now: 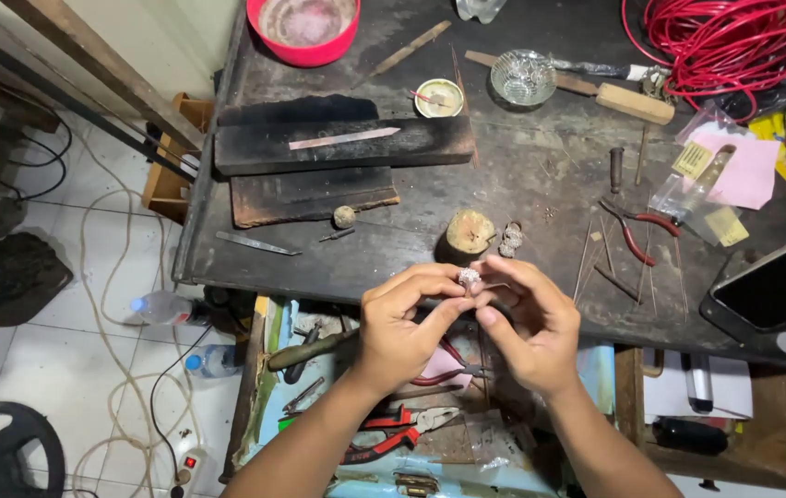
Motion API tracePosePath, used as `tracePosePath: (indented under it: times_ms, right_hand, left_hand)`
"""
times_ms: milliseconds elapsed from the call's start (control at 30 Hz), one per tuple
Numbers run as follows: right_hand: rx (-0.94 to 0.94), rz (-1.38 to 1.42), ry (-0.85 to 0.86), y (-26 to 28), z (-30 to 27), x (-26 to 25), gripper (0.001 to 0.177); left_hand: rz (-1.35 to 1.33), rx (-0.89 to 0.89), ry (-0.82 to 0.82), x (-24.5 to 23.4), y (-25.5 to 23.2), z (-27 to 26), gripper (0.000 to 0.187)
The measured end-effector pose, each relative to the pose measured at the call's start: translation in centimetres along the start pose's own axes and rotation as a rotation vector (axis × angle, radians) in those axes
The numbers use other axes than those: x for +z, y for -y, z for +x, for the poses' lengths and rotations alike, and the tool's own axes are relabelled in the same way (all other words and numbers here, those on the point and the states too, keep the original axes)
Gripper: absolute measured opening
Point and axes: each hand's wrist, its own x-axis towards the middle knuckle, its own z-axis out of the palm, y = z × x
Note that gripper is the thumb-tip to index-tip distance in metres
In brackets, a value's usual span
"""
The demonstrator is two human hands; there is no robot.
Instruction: Using a handheld rotary tool to polish or refine a small piece of jewelry held in the other hand.
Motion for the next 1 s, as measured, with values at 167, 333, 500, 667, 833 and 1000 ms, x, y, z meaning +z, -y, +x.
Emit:
tracePosePath:
  times_ms: [167, 333, 500, 667, 833, 1000]
  right_hand:
    - [-0.060, -0.051, -0.010, 0.3, 0.3, -0.1, 0.035]
    - [-0.124, -0.092, -0.030, 0.0, 0.5, -0.7, 0.026]
    - [-0.132, -0.012, -0.049, -0.4, 0.2, -0.8, 0.037]
    - [-0.043, 0.006, -0.047, -0.7, -0.4, -1.0, 0.047]
    - [0.240, -0.182, 0.006, 0.3, -1.3, -2.2, 0.053]
    - [0.235, -0.118, 0.402, 1.7, 0.3, -3.0, 0.038]
  left_hand:
    - [0.016, 0.044, 0.039, 0.3, -0.3, 0.0, 0.009]
    - [0.024, 0.091, 0.068, 0.2, 0.0, 0.1, 0.013]
    - [-0.285, -0.035, 0.045, 0.1, 1.3, -1.0, 0.018]
    - [-0.459, -0.077, 0.191, -0.2, 1.2, -1.9, 0.056]
    - [-0.173, 0.239, 0.560, -1.7, 0.0, -0.8, 0.009]
    - [0.495, 0.637, 0.921, -1.7, 0.5, -2.9, 0.073]
